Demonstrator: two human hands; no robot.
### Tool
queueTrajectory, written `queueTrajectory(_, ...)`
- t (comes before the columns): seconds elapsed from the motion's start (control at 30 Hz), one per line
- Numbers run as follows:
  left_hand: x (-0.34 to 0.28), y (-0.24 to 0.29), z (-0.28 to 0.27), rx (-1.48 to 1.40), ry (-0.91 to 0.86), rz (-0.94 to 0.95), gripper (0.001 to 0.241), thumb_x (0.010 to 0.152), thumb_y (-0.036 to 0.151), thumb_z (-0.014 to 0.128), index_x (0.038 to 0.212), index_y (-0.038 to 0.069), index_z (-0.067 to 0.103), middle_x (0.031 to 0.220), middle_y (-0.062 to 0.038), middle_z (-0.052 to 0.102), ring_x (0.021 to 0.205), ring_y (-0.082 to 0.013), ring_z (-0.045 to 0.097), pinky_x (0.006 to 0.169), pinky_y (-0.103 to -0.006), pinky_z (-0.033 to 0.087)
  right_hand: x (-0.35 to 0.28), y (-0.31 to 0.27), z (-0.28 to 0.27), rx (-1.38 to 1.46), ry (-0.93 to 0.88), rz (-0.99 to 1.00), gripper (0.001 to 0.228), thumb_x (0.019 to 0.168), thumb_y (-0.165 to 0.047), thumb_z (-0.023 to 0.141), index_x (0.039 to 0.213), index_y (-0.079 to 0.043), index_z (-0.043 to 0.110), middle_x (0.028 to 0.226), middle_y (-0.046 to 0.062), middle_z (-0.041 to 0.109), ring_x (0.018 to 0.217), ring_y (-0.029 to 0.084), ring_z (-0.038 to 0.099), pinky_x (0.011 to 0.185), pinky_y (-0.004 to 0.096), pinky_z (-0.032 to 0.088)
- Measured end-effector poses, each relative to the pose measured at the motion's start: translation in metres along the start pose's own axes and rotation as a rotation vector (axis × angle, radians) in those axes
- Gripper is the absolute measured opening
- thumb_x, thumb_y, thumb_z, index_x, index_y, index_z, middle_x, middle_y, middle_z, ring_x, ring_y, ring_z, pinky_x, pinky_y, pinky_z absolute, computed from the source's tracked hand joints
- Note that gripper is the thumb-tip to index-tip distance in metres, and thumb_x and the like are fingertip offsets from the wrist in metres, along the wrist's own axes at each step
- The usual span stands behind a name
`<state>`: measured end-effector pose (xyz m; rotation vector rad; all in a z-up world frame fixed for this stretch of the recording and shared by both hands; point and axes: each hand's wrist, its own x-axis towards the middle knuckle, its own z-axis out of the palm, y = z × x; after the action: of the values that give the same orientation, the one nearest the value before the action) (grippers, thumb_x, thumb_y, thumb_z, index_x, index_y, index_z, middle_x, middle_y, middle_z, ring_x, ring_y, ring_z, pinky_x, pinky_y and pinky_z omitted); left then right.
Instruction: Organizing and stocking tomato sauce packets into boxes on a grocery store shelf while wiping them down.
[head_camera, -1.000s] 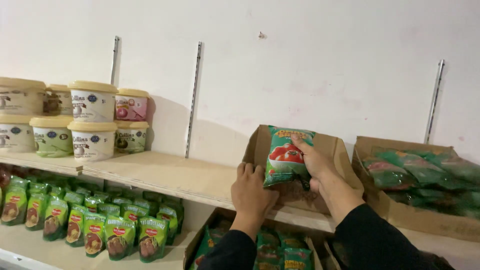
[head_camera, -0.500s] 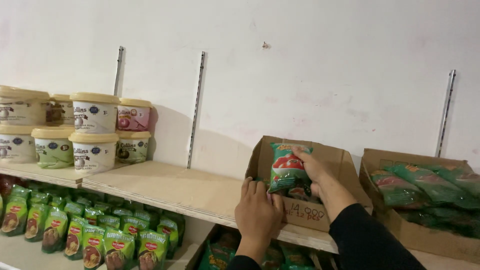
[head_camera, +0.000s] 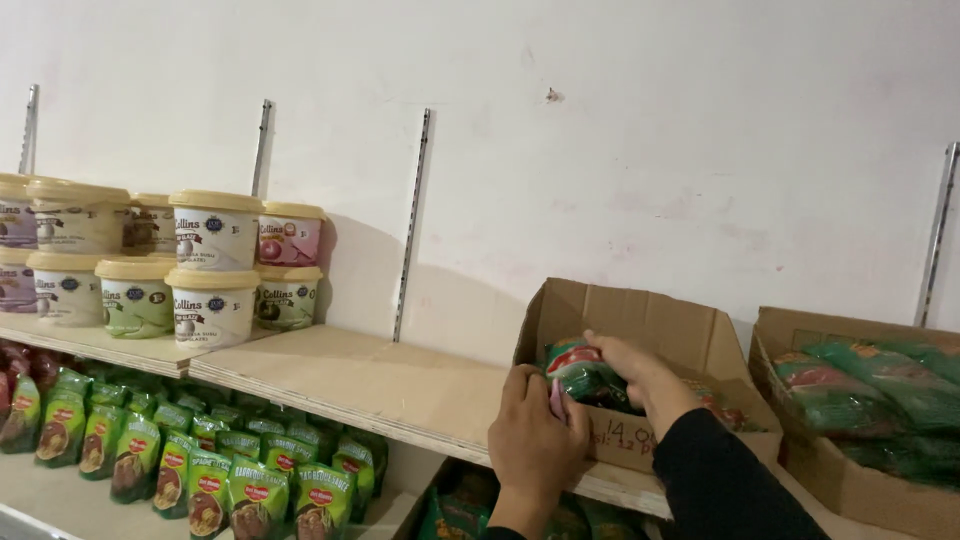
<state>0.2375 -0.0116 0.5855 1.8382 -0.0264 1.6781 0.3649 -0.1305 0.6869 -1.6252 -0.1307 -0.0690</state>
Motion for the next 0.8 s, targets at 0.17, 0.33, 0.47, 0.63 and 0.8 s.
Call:
queueTrajectory(0.17,0.003,0.001,-0.002,-0.006,0.027,0.027,0.016,0.083,0.025,0.066,0.081,0.010,0.062,0.093,-0.007,0.060,0.065,-0.0289,0.060,0.046,-0.0409,0.050,-0.071,-0.029,0.021,-1.203,0.432,-0.312,0.056,0.095,-0.046,0.051,0.099,0.002,0.079,0.099,0.020,0.077,0.087,0.038,0.074,0.077,0.046,0.059)
queueTrajectory(0.33,0.004,0.002,-0.003,-0.010,0.040,0.045,0.014,0.083,0.025,0.066,0.084,0.011,0.062,0.094,-0.008,0.062,0.066,-0.0283,0.061,0.045,-0.0403,0.049,-0.031,-0.043,0.020,-1.392,0.108,-0.377,0.065,0.100,-0.059,0.033,0.151,-0.019,0.035,0.141,0.005,0.038,0.122,0.024,0.039,0.104,0.053,0.035)
queueTrajectory(0.47,0.003,0.003,-0.004,-0.001,0.103,0.089,0.016,0.081,0.023,0.068,0.090,0.009,0.066,0.095,-0.009,0.066,0.069,-0.0264,0.064,0.043,-0.0370,0.049,-0.025,-0.014,0.023,-1.508,-0.308,-0.214,0.074,0.094,-0.069,0.024,0.162,-0.040,0.024,0.172,0.009,0.007,0.159,0.036,0.009,0.129,0.063,0.012)
queueTrajectory(0.63,0.006,0.003,-0.003,-0.002,0.040,0.051,0.019,0.081,0.025,0.067,0.092,0.010,0.067,0.097,-0.009,0.068,0.085,-0.0280,0.065,0.050,-0.0397,0.052,-0.019,0.006,0.024,-1.332,-0.091,-0.098,0.080,0.095,-0.072,0.022,0.165,-0.034,0.014,0.173,0.013,-0.011,0.159,0.040,-0.009,0.128,0.060,-0.001)
queueTrajectory(0.8,0.002,0.003,-0.003,0.038,0.024,0.070,0.018,0.083,0.025,0.066,0.093,0.009,0.065,0.099,-0.011,0.067,0.089,-0.0268,0.066,0.051,-0.0383,0.053,-0.008,0.019,0.016,-1.239,-0.176,-0.240,0.073,0.097,-0.061,0.036,0.163,-0.033,0.024,0.173,0.013,-0.002,0.159,0.041,-0.003,0.129,0.059,0.008)
